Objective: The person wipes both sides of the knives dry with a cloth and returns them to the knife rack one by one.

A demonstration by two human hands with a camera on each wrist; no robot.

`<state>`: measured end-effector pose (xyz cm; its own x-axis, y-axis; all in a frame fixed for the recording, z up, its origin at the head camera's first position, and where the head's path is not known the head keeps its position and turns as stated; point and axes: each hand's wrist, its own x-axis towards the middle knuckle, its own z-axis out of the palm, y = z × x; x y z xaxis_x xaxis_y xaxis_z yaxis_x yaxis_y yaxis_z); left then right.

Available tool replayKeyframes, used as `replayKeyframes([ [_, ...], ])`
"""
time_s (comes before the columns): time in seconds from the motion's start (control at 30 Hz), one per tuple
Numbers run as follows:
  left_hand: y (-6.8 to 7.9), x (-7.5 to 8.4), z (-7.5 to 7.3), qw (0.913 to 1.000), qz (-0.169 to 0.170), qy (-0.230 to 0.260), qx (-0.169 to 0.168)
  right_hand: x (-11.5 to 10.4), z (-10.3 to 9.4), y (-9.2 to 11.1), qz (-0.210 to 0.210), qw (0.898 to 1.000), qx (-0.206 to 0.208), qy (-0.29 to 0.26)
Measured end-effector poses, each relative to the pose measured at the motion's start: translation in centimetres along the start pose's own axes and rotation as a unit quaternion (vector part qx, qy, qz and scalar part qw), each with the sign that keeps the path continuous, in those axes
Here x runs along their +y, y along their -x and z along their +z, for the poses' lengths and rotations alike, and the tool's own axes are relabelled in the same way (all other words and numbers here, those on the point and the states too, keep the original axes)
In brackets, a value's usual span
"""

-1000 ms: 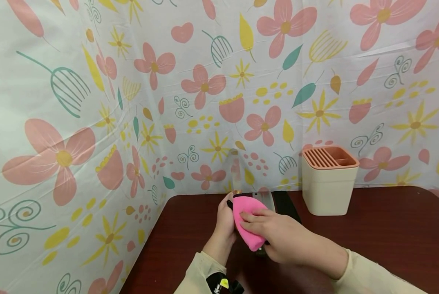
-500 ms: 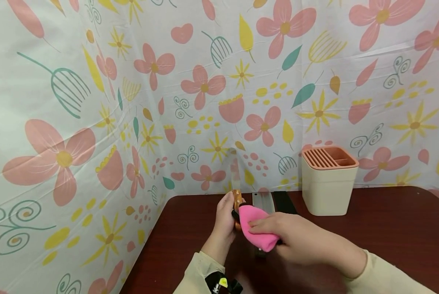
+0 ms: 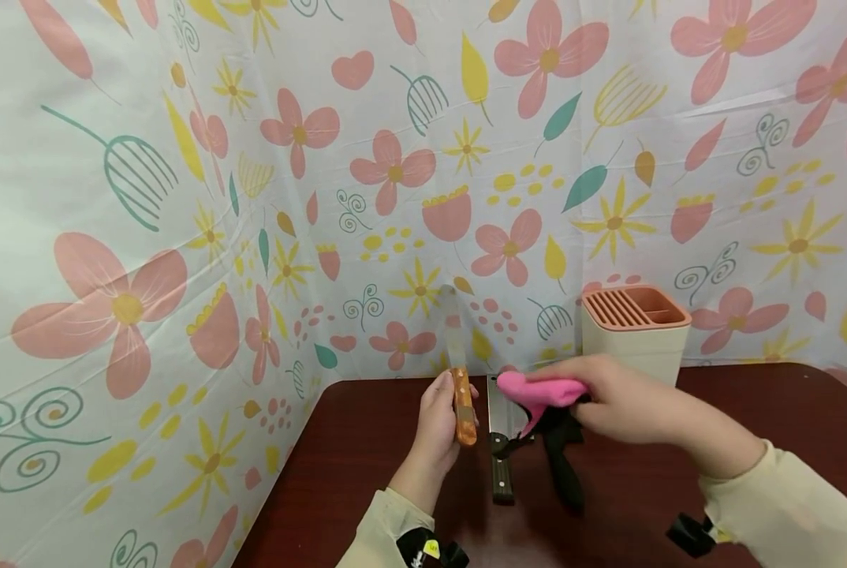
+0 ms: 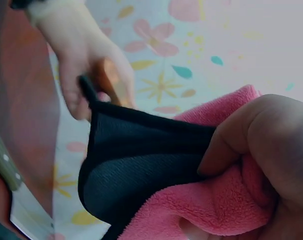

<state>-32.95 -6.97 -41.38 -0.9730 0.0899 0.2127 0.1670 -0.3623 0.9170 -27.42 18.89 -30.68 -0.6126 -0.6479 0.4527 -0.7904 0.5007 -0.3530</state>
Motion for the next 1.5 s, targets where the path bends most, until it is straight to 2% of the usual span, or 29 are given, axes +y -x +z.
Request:
replayKeyframes([
  [0.17,0.1,-0.3,-0.1,1.0,0.002,0.002,-0.002,0.4,-0.8,-1.9,0.054,0.997,0.029,0.055],
  [0.33,0.3,-0.6,-0.1,1.0,0.0,0.002,-0.009,0.3,0.1,-4.0,0.081,0.993,0.048,0.073],
  [0.5,0.3,-0.6,-0.2,0.9999,0.002,-0.005,-0.014,0.0,2.4,-6.0,0.056,0.993,0.053,0.086],
  [0.67,0.1,-0.6,-0.2,0.9999,0.007,0.0,-0.015,-0.4,5.0,-7.2,0.019,0.995,0.033,0.093],
  [0.8,0.0,-0.6,0.0,0.9998,0.014,0.01,-0.011,-0.8,6.6,-7.3,0.008,0.994,0.003,0.112],
  [1.0,-0.1,-0.2,0.4,0.9998,0.006,0.014,0.008,-1.5,8.2,-6.7,0.046,0.988,-0.054,0.14],
  [1.17,-0.2,0.1,0.2,0.9997,-0.002,0.011,0.02,-2.2,8.8,-6.3,0.056,0.981,-0.059,0.175],
  [1.5,-0.3,-0.1,-0.1,0.9997,-0.008,0.014,0.02,-3.0,8.7,-5.3,0.03,0.981,-0.062,0.182],
])
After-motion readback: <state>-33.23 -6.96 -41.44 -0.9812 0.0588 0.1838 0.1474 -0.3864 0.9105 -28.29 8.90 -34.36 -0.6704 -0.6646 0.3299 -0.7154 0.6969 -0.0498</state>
